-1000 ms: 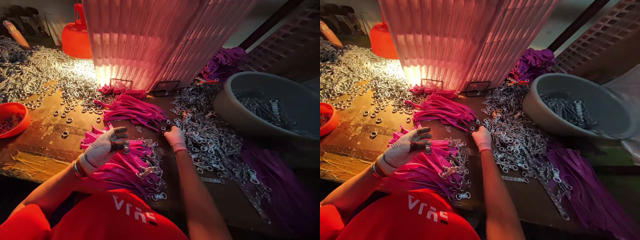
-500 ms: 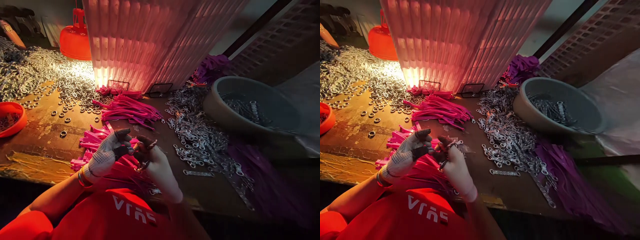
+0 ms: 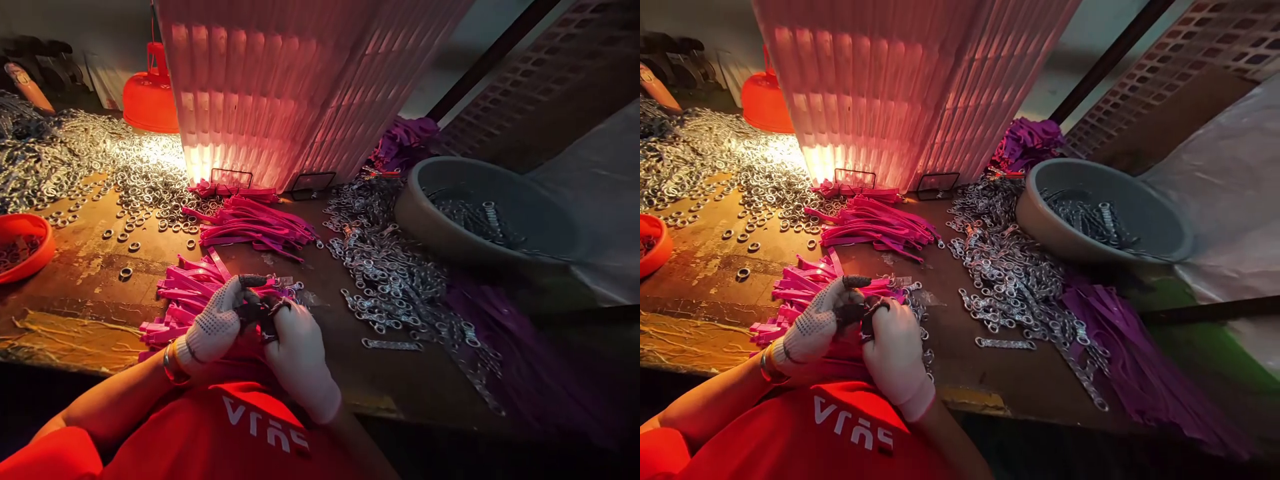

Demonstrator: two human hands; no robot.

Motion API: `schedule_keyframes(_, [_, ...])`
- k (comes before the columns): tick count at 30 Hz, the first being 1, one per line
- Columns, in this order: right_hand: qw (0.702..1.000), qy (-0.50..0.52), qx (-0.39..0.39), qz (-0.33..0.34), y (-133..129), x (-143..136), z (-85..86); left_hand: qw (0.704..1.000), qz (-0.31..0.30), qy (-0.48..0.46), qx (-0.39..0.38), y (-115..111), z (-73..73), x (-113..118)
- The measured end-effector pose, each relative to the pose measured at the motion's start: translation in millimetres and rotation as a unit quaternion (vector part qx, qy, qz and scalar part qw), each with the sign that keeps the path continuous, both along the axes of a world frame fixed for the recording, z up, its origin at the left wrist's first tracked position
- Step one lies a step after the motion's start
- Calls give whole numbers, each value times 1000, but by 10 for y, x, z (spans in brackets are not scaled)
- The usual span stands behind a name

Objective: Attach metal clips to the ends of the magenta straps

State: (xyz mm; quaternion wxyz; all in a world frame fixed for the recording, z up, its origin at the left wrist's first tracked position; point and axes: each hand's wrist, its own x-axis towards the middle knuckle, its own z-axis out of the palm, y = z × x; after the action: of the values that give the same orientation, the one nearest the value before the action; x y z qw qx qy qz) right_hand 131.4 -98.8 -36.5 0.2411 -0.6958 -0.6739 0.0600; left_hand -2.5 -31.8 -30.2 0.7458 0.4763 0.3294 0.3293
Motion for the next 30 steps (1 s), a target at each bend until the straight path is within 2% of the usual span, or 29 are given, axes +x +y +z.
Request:
schedule_keyframes(3, [997, -69, -11, -10, 19, 30, 3, 998, -8, -4, -70, 39, 28, 86])
schedule_keyframes(5, [999, -27, -33, -6, 25, 95, 16, 996, -9, 4, -86, 86, 53, 143])
schedule_keyframes(7, [995, 72, -74, -2, 19, 199, 25, 998, -18, 27, -52, 179, 68, 224])
schedule_keyframes(9, [982, 161, -99, -19, 0, 327, 20, 993, -79, 76, 48, 349, 62, 363])
schedule_keyframes(10, [976, 189, -96, -40, -13, 389, 12, 976, -128, 125, 126, 464, 50, 463])
schedule_keyframes(11, [972, 210, -81, -66, -27, 446, 1, 945, -178, 180, 208, 595, 31, 584])
schedule_keyframes(12, [968, 227, -58, -92, -41, 493, -14, 896, -223, 251, 291, 734, 4, 724])
schedule_keyframes(13, [963, 244, -31, -113, -53, 530, -31, 833, -239, 335, 370, 873, -29, 880])
schedule_keyframes(16, [950, 287, 17, -125, -78, 577, -90, 761, -243, 436, 415, 1202, -159, 1370])
schedule_keyframes(19, [948, 300, 6, -106, -88, 582, -146, 732, -239, 481, 420, 1342, -284, 1734])
schedule_keyframes(22, [951, 294, -12, -90, -99, 611, -188, 725, -235, 494, 418, 1376, -325, 1832])
schedule_keyframes(24, [952, 293, -12, -90, -105, 645, -206, 731, -234, 485, 419, 1374, -281, 1734])
schedule_keyframes(26, [953, 288, -9, -90, -97, 673, -213, 739, -235, 468, 424, 1335, -187, 1525])
schedule_keyframes(28, [959, 272, 6, -78, -66, 677, -203, 773, -236, 432, 399, 1228, -58, 1239])
schedule_keyframes(29, [963, 260, 19, -65, -42, 666, -191, 804, -236, 404, 367, 1147, 10, 1081])
schedule_keyframes(30, [967, 246, 34, -48, -16, 646, -172, 867, -230, 339, 281, 1051, 78, 922])
